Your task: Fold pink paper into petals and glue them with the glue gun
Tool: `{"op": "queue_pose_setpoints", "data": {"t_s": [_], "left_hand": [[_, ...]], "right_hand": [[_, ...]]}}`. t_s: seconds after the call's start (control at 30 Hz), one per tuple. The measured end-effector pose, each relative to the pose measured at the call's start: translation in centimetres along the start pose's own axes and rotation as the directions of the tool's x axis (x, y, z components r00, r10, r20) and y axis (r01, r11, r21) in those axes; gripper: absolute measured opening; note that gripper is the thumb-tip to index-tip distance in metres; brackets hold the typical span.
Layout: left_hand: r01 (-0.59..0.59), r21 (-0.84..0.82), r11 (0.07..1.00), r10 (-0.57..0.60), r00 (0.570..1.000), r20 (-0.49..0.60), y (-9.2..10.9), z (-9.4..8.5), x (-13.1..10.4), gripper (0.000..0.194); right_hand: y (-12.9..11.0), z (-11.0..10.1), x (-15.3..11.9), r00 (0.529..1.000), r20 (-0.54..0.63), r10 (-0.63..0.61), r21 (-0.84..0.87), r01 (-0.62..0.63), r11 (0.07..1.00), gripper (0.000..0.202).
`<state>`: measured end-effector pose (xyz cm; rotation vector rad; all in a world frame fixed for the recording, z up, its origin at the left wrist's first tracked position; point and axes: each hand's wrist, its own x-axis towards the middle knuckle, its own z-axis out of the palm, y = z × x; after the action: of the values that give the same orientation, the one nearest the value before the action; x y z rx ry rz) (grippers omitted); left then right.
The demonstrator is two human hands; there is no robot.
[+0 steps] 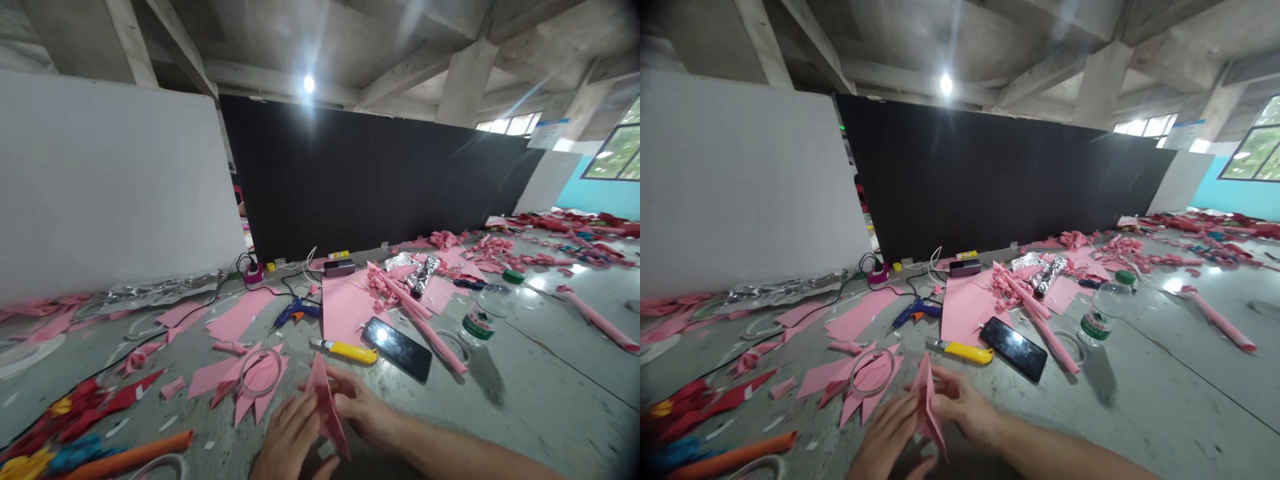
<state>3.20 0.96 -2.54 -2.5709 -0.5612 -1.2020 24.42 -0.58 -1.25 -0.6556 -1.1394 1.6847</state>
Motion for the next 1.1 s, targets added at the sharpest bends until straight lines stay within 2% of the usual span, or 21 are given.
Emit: {"op": "queue_pose_setpoints", "data": {"t_s": [0.17, 0.3, 0.37, 0.53, 0.63, 0.7, 0.77, 0.83, 0.87, 0.93, 0.97, 1.0, 1.03, 1.1], "left_hand": [[0.019, 0.044, 0.999, -0.018, 1.000, -0.014, 0.5, -0.3, 0.4, 0.041], [0.041, 0.042, 0.998, -0.040, 0.999, -0.036, 0.8, -0.5, 0.6, 0.037], [0.050, 0.029, 0.998, -0.050, 0.999, -0.018, 1.0, -0.6, 0.7, 0.035], [0.083, -0.088, 0.993, -0.080, 0.996, 0.042, 1.2, -1.1, 0.9, 0.036], [0.161, -0.204, 0.966, -0.154, 0.987, 0.050, 1.3, -1.5, 0.9, 0.039], [0.268, -0.290, 0.919, -0.263, 0.963, 0.055, 1.4, -1.8, 0.7, 0.034], [0.389, -0.377, 0.841, -0.389, 0.918, 0.078, 1.6, -1.9, 0.3, 0.026], [0.518, -0.468, 0.716, -0.532, 0.839, 0.114, 1.9, -1.7, -0.2, 0.017], [0.583, -0.515, 0.628, -0.608, 0.781, 0.144, 2.1, -1.5, -0.3, 0.015], [0.682, -0.611, 0.402, -0.732, 0.640, 0.233, 2.4, -1.1, -0.5, 0.030], [0.701, -0.654, 0.283, -0.764, 0.577, 0.288, 2.5, -0.9, -0.5, 0.041], [0.704, -0.689, 0.174, -0.770, 0.534, 0.350, 2.6, -0.7, -0.5, 0.052], [0.699, -0.711, 0.079, -0.756, 0.507, 0.415, 2.7, -0.7, -0.4, 0.061], [0.689, -0.721, -0.073, -0.696, 0.482, 0.532, 2.8, -0.7, -0.1, 0.067]], "right_hand": [[-1.1, 0.5, -0.4, 0.995, 0.093, -0.023, 0.007, 0.022, 1.000, 0.091], [-0.5, 0.0, -0.5, 0.996, 0.092, 0.008, 0.033, -0.011, 0.999, 0.105], [-0.4, 0.0, -0.6, 0.997, 0.072, 0.006, 0.039, -0.009, 0.999, 0.106], [-0.7, 0.6, -0.6, 0.996, -0.065, -0.062, -0.034, 0.060, 0.998, 0.060], [-0.4, 0.4, -0.5, 0.986, -0.154, -0.065, -0.037, 0.060, 0.998, 0.049], [0.0, 0.1, -0.6, 0.981, -0.189, -0.050, -0.037, 0.044, 0.998, 0.044], [0.2, -0.1, -0.7, 0.980, -0.198, -0.031, -0.061, 0.019, 0.998, 0.043], [0.1, 0.0, -0.8, 0.983, -0.186, -0.011, -0.121, -0.012, 0.993, 0.048], [0.0, 0.0, -0.9, 0.984, -0.178, 0.002, -0.160, -0.030, 0.987, 0.053], [-0.3, 0.1, -1.1, 0.987, -0.156, 0.039, -0.231, -0.075, 0.970, 0.063], [-0.3, 0.2, -1.2, 0.988, -0.140, 0.067, -0.260, -0.102, 0.960, 0.067], [-0.3, 0.2, -1.3, 0.988, -0.122, 0.094, -0.283, -0.125, 0.951, 0.070], [-0.3, 0.2, -1.4, 0.988, -0.103, 0.113, -0.300, -0.139, 0.944, 0.071], [-0.1, 0.3, -1.5, 0.989, -0.065, 0.133, -0.319, -0.147, 0.936, 0.071]]}}
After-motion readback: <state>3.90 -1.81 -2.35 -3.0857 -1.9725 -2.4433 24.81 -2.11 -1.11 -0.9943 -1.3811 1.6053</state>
